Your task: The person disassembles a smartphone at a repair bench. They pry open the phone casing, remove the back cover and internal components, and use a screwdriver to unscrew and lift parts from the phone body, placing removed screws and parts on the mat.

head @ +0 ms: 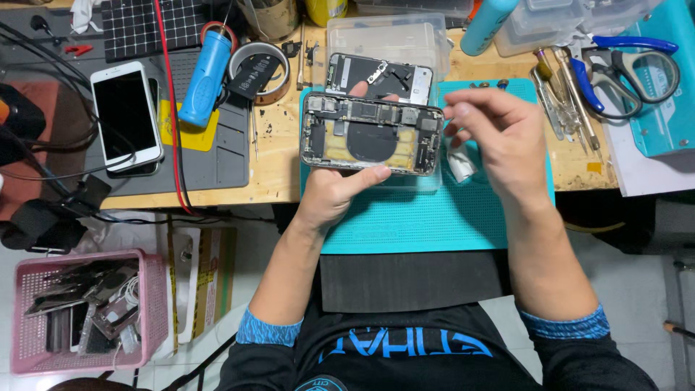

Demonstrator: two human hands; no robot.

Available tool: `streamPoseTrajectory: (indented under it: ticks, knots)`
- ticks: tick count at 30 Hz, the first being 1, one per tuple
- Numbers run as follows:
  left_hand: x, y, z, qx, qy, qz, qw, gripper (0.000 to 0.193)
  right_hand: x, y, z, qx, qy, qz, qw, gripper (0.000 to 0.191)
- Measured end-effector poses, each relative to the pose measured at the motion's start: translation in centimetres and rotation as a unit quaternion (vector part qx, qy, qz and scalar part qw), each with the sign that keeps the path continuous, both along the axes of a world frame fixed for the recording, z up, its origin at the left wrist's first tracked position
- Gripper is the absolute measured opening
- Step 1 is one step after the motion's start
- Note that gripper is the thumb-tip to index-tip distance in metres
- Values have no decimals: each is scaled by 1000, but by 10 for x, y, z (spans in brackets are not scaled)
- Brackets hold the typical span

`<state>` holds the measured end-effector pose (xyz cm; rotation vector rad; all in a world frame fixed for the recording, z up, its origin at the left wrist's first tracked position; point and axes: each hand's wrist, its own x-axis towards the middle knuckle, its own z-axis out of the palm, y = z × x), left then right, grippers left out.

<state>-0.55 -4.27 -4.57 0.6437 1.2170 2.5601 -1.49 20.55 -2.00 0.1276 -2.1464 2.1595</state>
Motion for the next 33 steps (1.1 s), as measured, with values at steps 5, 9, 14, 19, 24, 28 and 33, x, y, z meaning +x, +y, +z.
streamPoseTrajectory:
  ticks: [5,9,14,19,24,28,33]
  knots:
    - [-4,3,-2,3,-21,20,1000,103,-6,45,2,132,77,-87,984,18]
    - [-5,8,-1,-22,-40,34,998,105,2,80,-1,301,83,-167,935,16]
    - [-5,23,5,-26,-53,35,998,110,8,99,-6,380,38,-184,906,14]
    - [-3,38,8,-30,-73,44,996,110,-4,88,-16,470,83,-96,874,17]
    - [-7,39,0,20,-114,30,993,99,-37,86,-32,558,7,-123,820,32]
    - [-16,32,-12,122,-240,5,963,74,-59,90,-41,583,-48,-88,806,39]
    - [-15,27,-17,144,-247,29,958,65,-54,76,-21,525,61,-134,838,26]
